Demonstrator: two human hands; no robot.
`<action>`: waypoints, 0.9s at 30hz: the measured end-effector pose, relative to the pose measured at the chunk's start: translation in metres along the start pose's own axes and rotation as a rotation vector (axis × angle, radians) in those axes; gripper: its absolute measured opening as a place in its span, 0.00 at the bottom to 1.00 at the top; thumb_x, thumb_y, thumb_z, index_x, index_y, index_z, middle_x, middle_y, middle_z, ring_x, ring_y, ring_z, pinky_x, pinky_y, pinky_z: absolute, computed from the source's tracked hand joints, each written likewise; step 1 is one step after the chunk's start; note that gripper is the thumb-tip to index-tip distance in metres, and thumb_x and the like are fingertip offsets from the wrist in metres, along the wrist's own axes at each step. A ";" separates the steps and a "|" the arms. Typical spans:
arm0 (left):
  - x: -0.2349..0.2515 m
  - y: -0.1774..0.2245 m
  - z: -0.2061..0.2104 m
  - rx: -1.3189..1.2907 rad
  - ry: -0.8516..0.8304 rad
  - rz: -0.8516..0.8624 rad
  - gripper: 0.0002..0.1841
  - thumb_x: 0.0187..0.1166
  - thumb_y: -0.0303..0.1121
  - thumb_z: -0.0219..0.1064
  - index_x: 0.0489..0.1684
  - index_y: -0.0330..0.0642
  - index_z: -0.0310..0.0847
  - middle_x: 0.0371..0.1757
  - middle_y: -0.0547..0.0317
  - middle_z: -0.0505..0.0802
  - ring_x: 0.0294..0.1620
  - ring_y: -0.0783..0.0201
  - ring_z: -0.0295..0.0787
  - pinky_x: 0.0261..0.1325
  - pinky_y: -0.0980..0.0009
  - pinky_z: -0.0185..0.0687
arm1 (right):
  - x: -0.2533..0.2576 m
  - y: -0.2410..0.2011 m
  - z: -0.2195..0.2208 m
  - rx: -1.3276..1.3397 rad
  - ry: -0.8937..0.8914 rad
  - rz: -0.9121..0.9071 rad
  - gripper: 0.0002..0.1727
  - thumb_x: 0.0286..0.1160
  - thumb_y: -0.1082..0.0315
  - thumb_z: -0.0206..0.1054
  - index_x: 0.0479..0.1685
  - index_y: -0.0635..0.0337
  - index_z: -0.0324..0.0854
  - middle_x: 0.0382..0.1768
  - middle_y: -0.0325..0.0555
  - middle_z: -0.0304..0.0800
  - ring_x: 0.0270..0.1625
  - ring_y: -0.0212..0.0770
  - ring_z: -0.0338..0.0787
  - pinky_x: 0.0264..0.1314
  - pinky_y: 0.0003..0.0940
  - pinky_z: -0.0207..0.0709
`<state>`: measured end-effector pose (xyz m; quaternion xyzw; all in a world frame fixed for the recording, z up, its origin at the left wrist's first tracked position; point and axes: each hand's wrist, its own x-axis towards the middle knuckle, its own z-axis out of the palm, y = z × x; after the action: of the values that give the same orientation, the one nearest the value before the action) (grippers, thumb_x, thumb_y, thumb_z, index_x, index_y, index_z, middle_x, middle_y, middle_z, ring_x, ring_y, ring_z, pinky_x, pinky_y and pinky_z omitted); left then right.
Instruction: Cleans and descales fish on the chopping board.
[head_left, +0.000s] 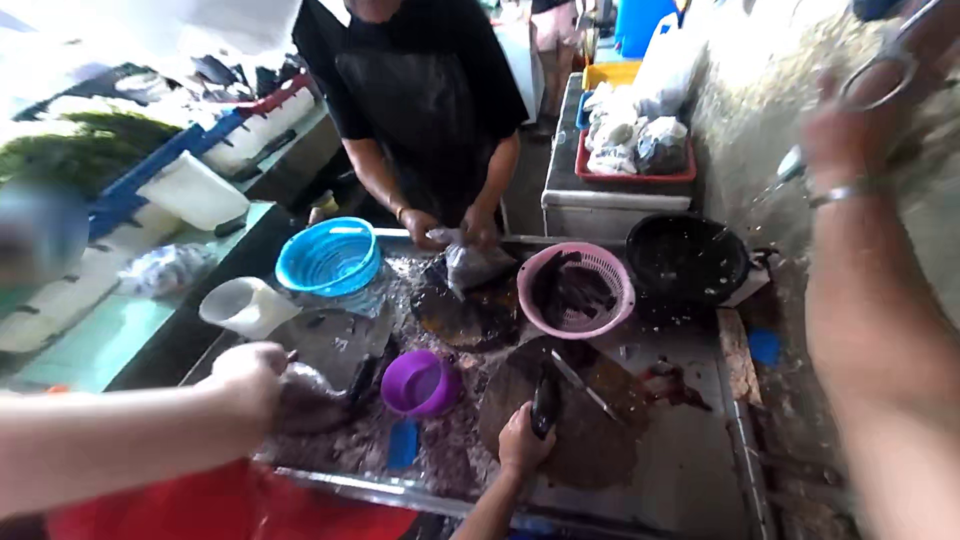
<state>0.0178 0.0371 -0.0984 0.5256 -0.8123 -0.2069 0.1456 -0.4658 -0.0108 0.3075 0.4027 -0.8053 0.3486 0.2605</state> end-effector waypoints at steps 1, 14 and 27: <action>-0.001 -0.001 -0.004 -0.006 -0.022 -0.008 0.37 0.58 0.54 0.80 0.68 0.42 0.84 0.53 0.51 0.97 0.53 0.51 0.96 0.56 0.47 0.91 | -0.025 -0.023 0.015 -0.077 -0.178 -0.116 0.35 0.83 0.55 0.59 0.78 0.79 0.69 0.85 0.77 0.63 0.91 0.74 0.56 0.93 0.70 0.41; 0.012 -0.017 -0.055 -0.360 -0.598 -0.187 0.41 0.61 0.49 0.82 0.79 0.51 0.73 0.60 0.48 0.93 0.54 0.52 0.95 0.59 0.46 0.90 | -0.455 -0.045 0.083 -0.059 -1.254 0.211 0.26 0.73 0.67 0.69 0.70 0.69 0.77 0.68 0.71 0.82 0.71 0.69 0.83 0.73 0.69 0.76; 0.005 -0.049 -0.074 -0.319 -0.686 -0.057 0.43 0.56 0.32 0.83 0.80 0.44 0.70 0.65 0.42 0.90 0.65 0.46 0.90 0.67 0.42 0.85 | -0.499 -0.177 0.056 -0.151 -1.164 0.339 0.24 0.94 0.56 0.48 0.66 0.65 0.81 0.56 0.70 0.90 0.63 0.69 0.90 0.64 0.71 0.80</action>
<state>0.0880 0.0014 -0.0573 0.4189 -0.7565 -0.4986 -0.0606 -0.0572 0.1029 -0.0144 0.3738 -0.8908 0.0497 -0.2536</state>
